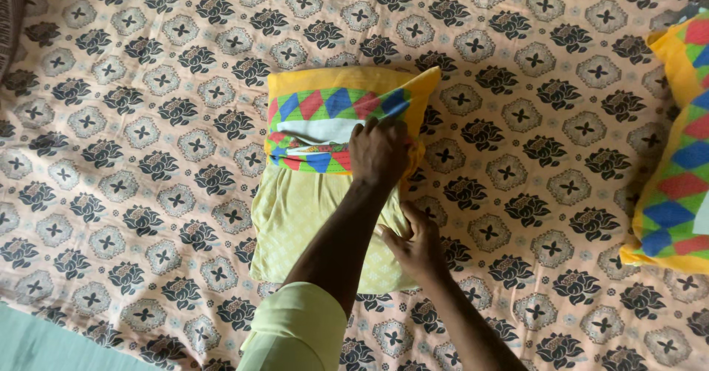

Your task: The person folds pillowcases on a bed, smoothing the fabric by hand, and then carries the folded items across the room to place them on a small wooden table.

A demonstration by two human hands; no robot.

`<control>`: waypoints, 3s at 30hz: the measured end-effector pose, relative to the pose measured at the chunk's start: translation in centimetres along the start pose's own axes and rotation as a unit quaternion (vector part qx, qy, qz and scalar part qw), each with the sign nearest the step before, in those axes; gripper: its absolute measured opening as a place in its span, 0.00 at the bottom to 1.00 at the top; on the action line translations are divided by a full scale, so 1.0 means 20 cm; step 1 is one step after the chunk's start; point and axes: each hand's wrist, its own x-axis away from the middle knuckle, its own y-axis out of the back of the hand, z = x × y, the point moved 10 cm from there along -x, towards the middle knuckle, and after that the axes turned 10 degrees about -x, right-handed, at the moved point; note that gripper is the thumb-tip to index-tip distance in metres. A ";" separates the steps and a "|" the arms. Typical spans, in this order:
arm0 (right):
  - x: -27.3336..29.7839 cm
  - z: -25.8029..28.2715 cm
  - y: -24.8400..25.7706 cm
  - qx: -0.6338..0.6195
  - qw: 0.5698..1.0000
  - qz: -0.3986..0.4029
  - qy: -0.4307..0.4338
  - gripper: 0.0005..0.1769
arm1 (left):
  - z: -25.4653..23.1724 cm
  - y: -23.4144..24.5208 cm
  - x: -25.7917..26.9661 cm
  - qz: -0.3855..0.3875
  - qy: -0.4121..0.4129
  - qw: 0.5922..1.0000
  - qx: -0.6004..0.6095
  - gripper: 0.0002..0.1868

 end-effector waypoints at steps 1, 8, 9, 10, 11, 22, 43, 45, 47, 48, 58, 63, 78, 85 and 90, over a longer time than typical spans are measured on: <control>0.00 -0.04 0.00 0.037 0.999 0.013 -0.035 0.28 | -0.01 0.00 0.00 -0.002 0.003 1.000 -0.008 0.02; -0.01 -0.04 0.08 0.102 0.994 0.028 0.006 0.31 | -0.08 -0.12 0.05 0.050 -0.072 0.996 0.033 0.04; -0.01 0.00 0.08 0.116 0.992 0.021 0.050 0.32 | -0.08 -0.13 0.06 0.055 -0.081 0.994 0.051 0.04; -0.02 -0.05 0.09 0.131 0.991 0.023 0.001 0.31 | -0.08 -0.11 0.08 0.032 -0.094 0.993 0.070 0.05; -0.01 -0.10 0.11 0.146 0.988 0.025 -0.049 0.30 | -0.09 -0.08 0.10 0.008 -0.107 0.990 0.088 0.06; -0.13 0.26 0.29 0.297 0.938 -0.106 0.144 0.14 | 0.16 0.24 0.26 -0.123 0.072 0.967 0.212 0.13; -0.54 0.76 -0.34 0.285 0.919 0.094 0.255 0.08 | 0.98 0.32 0.60 -0.116 0.225 0.958 0.133 0.22; -0.57 0.76 -0.43 0.280 0.920 0.121 0.244 0.07 | 1.05 0.29 0.64 -0.104 0.228 0.960 0.126 0.25; -0.57 0.81 -0.53 0.288 0.904 0.141 0.284 0.09 | 1.11 0.25 0.68 -0.076 0.249 0.956 0.138 0.27; -0.57 0.82 -0.57 0.292 0.895 0.151 0.303 0.10 | 1.13 0.22 0.70 -0.061 0.260 0.953 0.146 0.29; -0.65 0.83 -0.93 0.314 0.859 0.229 0.332 0.11 | 1.31 0.12 0.78 -0.024 0.305 0.933 0.189 0.21; -0.71 0.80 -1.07 0.328 0.842 0.269 0.333 0.12 | 1.32 0.08 0.79 -0.015 0.307 0.921 0.239 0.17; -0.80 0.40 -1.41 0.509 0.732 0.390 0.230 0.07 | 1.17 -0.23 0.77 0.096 0.348 0.909 0.208 0.42; -0.82 0.39 -1.46 0.539 0.683 0.416 0.265 0.12 | 1.10 -0.21 0.76 0.074 0.351 0.859 0.366 0.37; -0.90 0.30 -1.41 0.610 0.642 0.431 0.172 0.05 | 1.05 -0.11 0.67 0.036 0.246 0.874 0.417 0.38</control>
